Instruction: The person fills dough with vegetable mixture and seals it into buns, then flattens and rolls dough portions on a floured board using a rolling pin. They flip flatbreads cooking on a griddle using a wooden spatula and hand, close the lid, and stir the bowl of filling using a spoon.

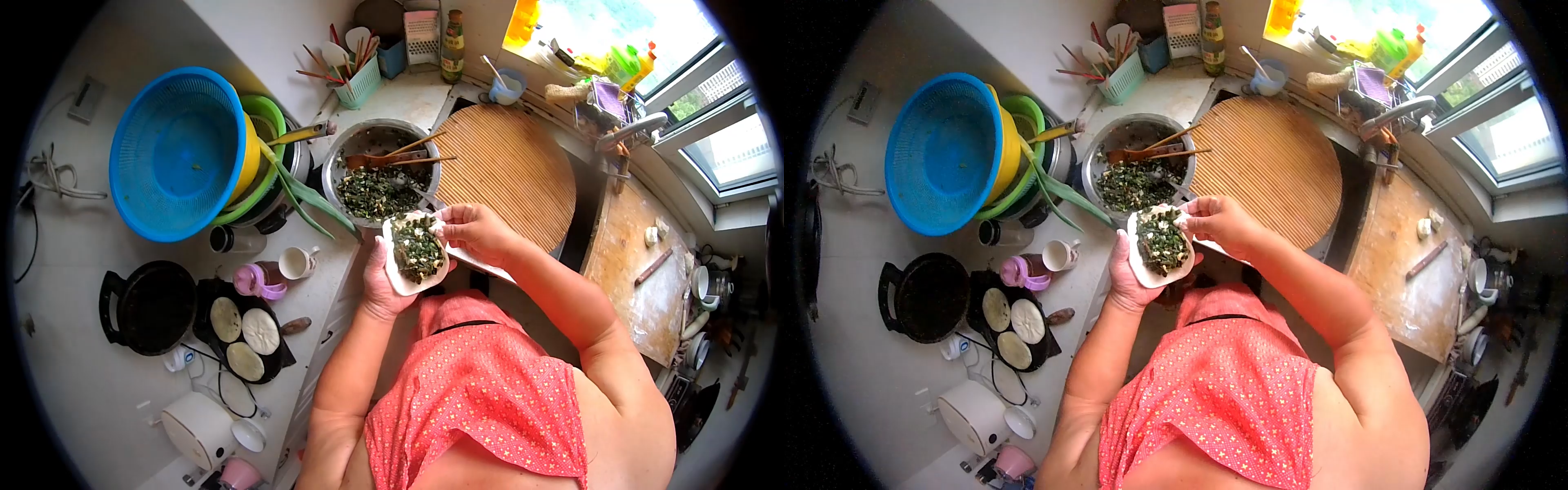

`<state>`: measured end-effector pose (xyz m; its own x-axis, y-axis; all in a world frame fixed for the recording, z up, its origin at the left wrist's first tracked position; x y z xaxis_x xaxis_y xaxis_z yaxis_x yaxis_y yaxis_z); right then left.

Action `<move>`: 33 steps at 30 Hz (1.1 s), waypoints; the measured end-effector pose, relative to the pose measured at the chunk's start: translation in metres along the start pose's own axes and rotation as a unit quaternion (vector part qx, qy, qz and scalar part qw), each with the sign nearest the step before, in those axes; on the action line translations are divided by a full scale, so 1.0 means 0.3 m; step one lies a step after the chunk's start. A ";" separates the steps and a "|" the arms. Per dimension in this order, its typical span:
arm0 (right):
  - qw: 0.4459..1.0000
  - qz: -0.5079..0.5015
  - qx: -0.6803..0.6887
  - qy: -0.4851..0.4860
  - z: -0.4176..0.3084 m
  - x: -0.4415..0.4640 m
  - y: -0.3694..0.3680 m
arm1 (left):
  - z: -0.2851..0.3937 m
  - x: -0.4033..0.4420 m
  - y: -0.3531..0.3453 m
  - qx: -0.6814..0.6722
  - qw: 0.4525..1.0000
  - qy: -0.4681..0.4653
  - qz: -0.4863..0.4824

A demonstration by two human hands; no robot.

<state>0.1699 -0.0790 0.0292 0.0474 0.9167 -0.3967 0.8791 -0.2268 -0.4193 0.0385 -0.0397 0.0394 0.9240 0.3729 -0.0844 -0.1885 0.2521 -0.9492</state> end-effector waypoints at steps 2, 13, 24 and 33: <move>1.000 -0.013 -0.019 0.010 0.003 -0.002 0.002 | -0.001 -0.003 -0.001 -0.003 1.000 0.001 0.001; 0.990 -0.051 -0.076 0.103 -0.021 -0.029 -0.047 | 0.009 -0.039 0.025 0.100 0.992 -0.016 0.072; 0.987 -0.049 -0.136 0.066 -0.011 -0.058 -0.036 | -0.021 -0.064 0.068 0.121 0.991 0.021 0.060; 0.991 -0.056 -0.099 0.068 0.010 -0.090 -0.025 | -0.049 -0.072 0.032 0.084 0.995 0.044 0.039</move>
Point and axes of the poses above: each hand's wrist, its own x-axis towards the middle knuckle, its own y-axis out of the back of the hand, z = x × y, the point moved 7 cm from there along x, towards the middle knuckle, and after that the axes turned 7 degrees about -z, right-handed, at the moved point
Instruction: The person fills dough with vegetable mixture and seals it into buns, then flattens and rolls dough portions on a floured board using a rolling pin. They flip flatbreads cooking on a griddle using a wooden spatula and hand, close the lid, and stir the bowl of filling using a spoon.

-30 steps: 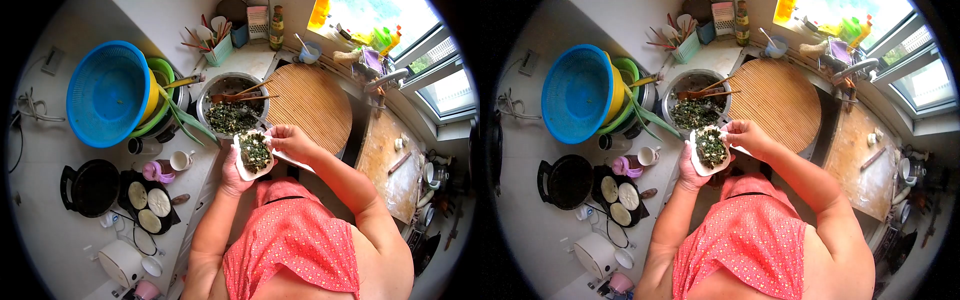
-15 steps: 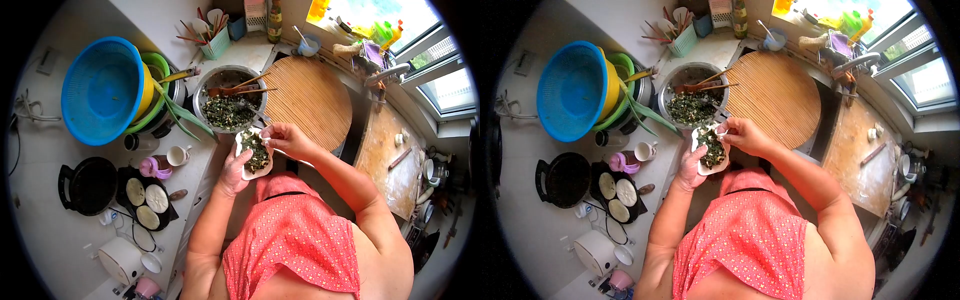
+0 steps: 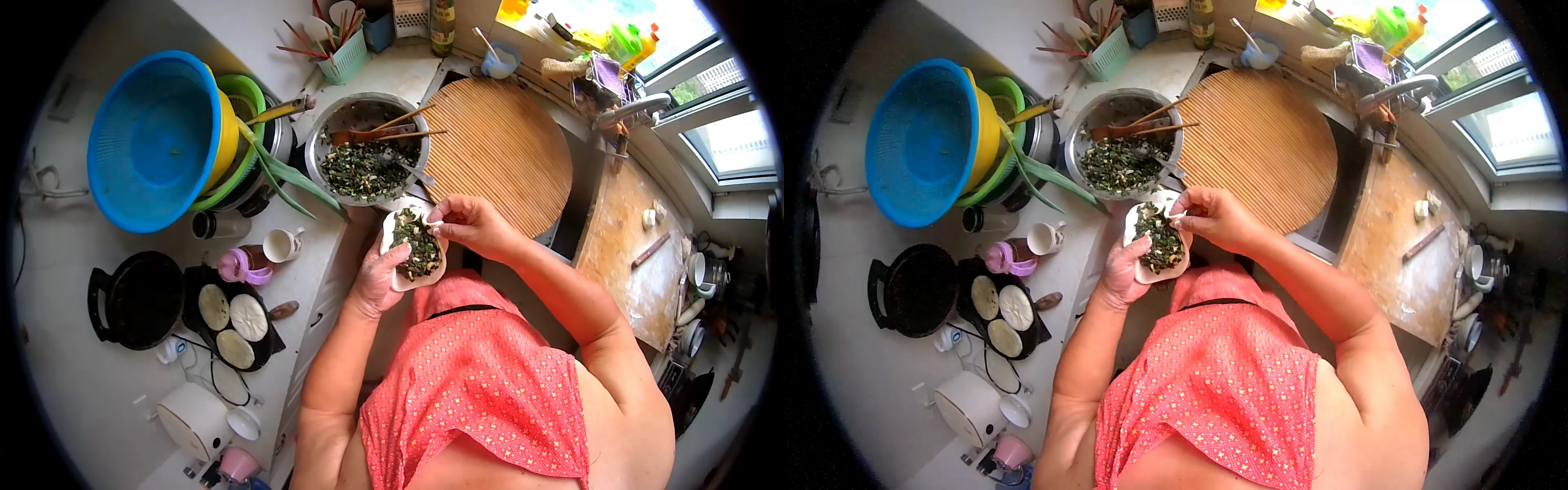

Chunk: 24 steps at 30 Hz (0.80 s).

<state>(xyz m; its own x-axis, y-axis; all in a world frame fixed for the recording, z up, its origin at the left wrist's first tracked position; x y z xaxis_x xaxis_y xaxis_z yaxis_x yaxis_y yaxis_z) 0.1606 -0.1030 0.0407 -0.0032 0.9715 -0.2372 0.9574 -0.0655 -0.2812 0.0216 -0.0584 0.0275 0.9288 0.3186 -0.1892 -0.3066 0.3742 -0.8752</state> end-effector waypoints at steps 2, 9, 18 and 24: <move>1.000 0.002 0.021 0.012 -0.002 -0.013 0.006 | -0.010 0.004 -0.006 -0.010 1.000 0.006 -0.008; 1.000 0.024 -0.009 -0.014 -0.014 -0.091 0.045 | -0.063 0.034 -0.028 -0.029 0.999 0.030 -0.030; 0.996 0.061 0.052 -0.039 0.044 -0.213 0.123 | -0.118 0.094 -0.097 -0.011 0.996 0.078 -0.048; 0.991 0.091 0.094 -0.040 0.062 -0.304 0.177 | -0.204 0.126 -0.121 -0.030 0.992 0.110 -0.052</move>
Point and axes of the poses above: each hand's wrist, its own x-axis towards the middle knuckle, its own y-axis out of the back of the hand, z = x × y, the point moved 7 cm from there along x, towards the middle knuckle, and after that the axes turned 7 degrees about -z, right-handed, at the moved point
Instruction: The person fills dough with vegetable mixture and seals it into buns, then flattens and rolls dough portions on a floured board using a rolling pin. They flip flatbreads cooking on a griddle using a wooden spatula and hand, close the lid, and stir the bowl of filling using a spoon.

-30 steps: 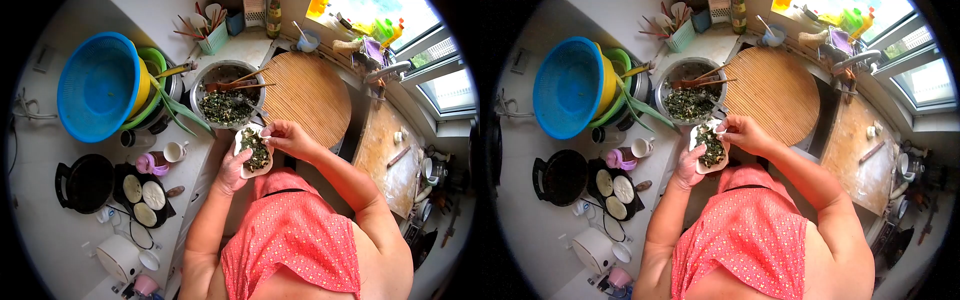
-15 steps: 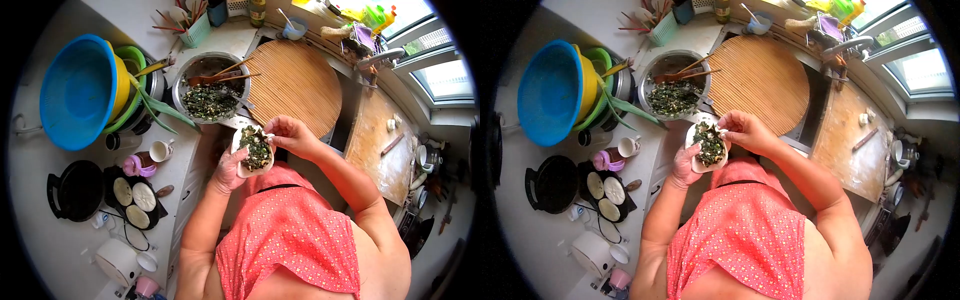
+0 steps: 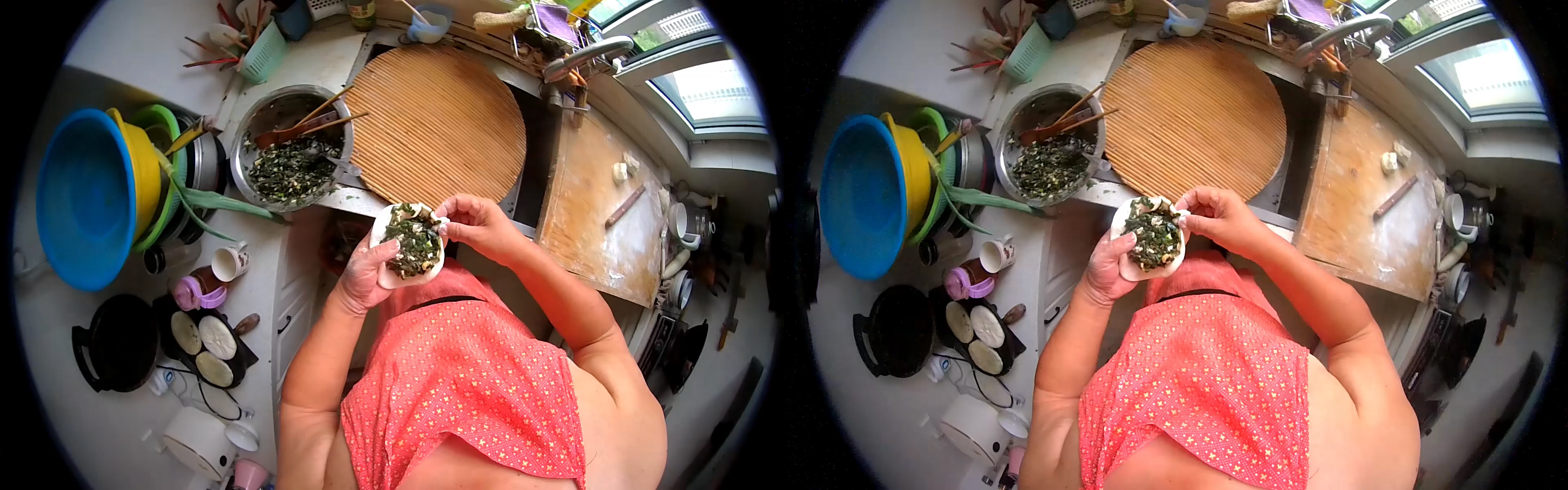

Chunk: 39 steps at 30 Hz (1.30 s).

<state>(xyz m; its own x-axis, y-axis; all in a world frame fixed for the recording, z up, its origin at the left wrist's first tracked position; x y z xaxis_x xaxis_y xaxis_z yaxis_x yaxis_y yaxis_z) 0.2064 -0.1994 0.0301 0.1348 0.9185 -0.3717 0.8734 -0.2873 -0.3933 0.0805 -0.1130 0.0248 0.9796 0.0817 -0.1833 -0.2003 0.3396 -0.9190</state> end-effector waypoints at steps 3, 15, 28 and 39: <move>1.000 -0.010 0.012 -0.008 -0.001 -0.060 0.051 | -0.051 0.036 -0.035 -0.025 0.999 0.015 -0.014; 0.999 0.015 0.007 -0.042 -0.020 -0.230 0.218 | -0.208 0.170 -0.125 -0.010 0.997 0.073 -0.031; 0.959 -0.002 -0.222 0.177 -0.113 -0.273 0.265 | -0.264 0.215 -0.188 0.047 0.994 0.091 -0.030; 0.968 0.005 -0.214 0.129 -0.114 -0.258 0.280 | -0.259 0.218 -0.197 0.135 0.990 0.027 0.028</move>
Point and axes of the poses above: each hand's wrist, its own x-axis towards the middle knuckle, its own y-axis out of the back of the hand, z = x × y, the point moved 7 cm from there along x, towards the middle knuckle, and after that the axes turned 7 degrees about -z, right-handed, at the moved point
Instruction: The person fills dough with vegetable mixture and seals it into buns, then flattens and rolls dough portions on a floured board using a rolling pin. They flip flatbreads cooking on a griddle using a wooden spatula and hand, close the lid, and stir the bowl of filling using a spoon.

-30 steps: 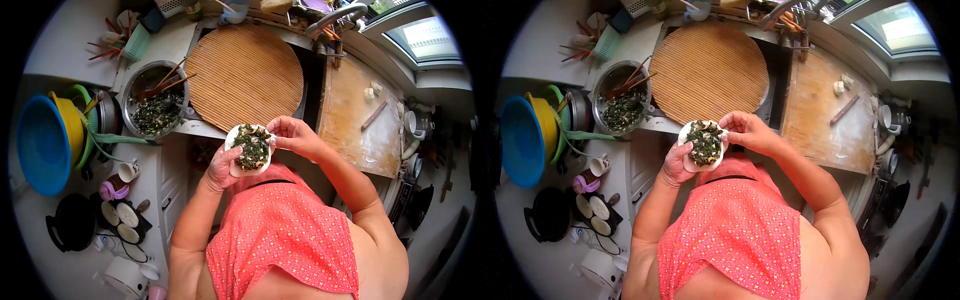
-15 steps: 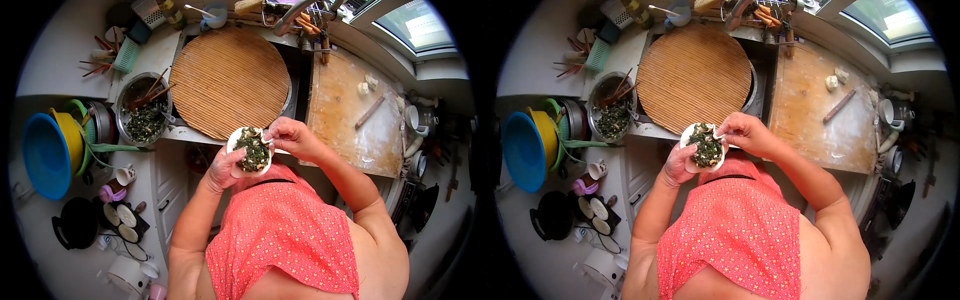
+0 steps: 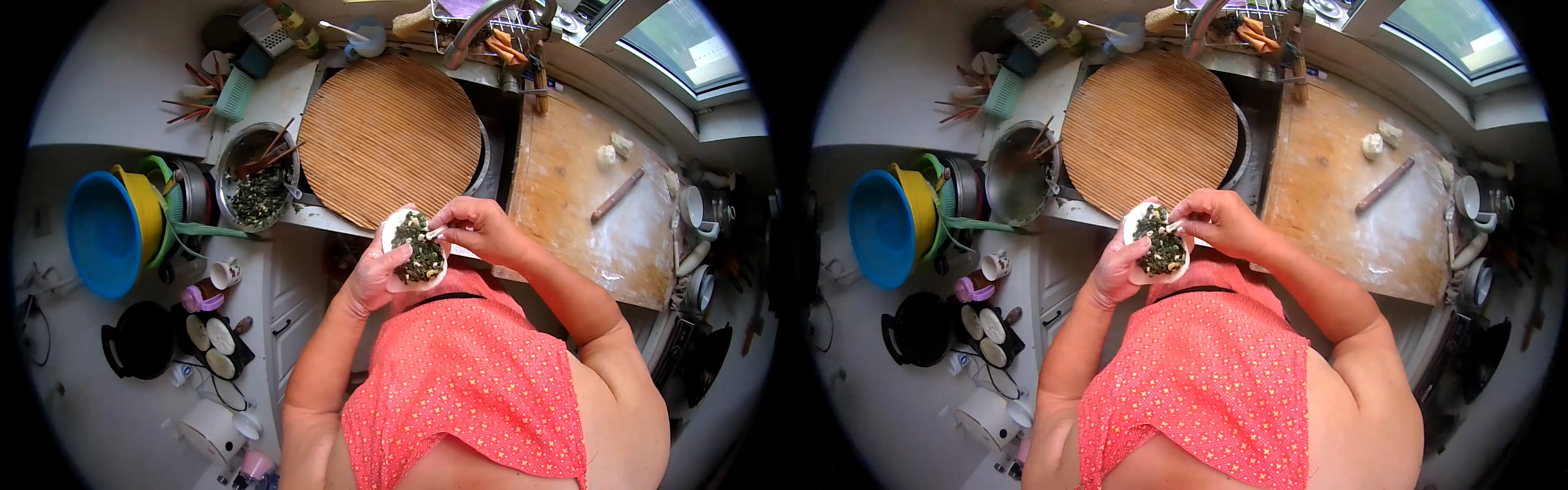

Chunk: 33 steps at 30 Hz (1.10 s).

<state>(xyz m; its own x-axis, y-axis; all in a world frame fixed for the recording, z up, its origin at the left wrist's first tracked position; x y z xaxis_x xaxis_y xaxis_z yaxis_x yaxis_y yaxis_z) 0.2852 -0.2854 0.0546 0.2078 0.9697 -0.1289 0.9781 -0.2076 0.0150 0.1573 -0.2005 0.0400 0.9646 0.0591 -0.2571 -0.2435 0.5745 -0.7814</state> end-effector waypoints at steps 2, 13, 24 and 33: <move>0.994 -0.004 -0.077 0.073 -0.035 0.008 0.009 | 0.002 -0.008 -0.004 0.018 1.000 0.011 0.019; 0.989 0.009 -0.103 0.105 -0.075 0.005 -0.002 | -0.001 -0.020 -0.013 0.079 0.996 0.048 0.016; 0.999 -0.047 -0.022 0.002 -0.046 0.001 -0.026 | -0.021 -0.037 -0.021 0.099 0.988 0.114 -0.003; 0.978 -0.078 -0.137 0.138 -0.088 0.014 -0.056 | -0.029 -0.047 -0.007 0.133 0.974 0.178 -0.049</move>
<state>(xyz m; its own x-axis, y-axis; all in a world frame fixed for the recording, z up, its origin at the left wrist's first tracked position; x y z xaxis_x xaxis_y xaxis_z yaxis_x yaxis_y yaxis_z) 0.2698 -0.2745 0.0799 0.0151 0.9926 0.1206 0.9569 -0.0494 0.2862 0.1435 -0.2096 0.0404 0.8736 -0.2666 -0.4072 -0.0712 0.7576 -0.6488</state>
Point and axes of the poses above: each hand's wrist, its own x-axis towards the middle knuckle, its own y-axis out of the back of the hand, z = x × y, the point moved 7 cm from there along x, towards the middle knuckle, and after that the axes turned 7 degrees about -z, right-handed, at the moved point
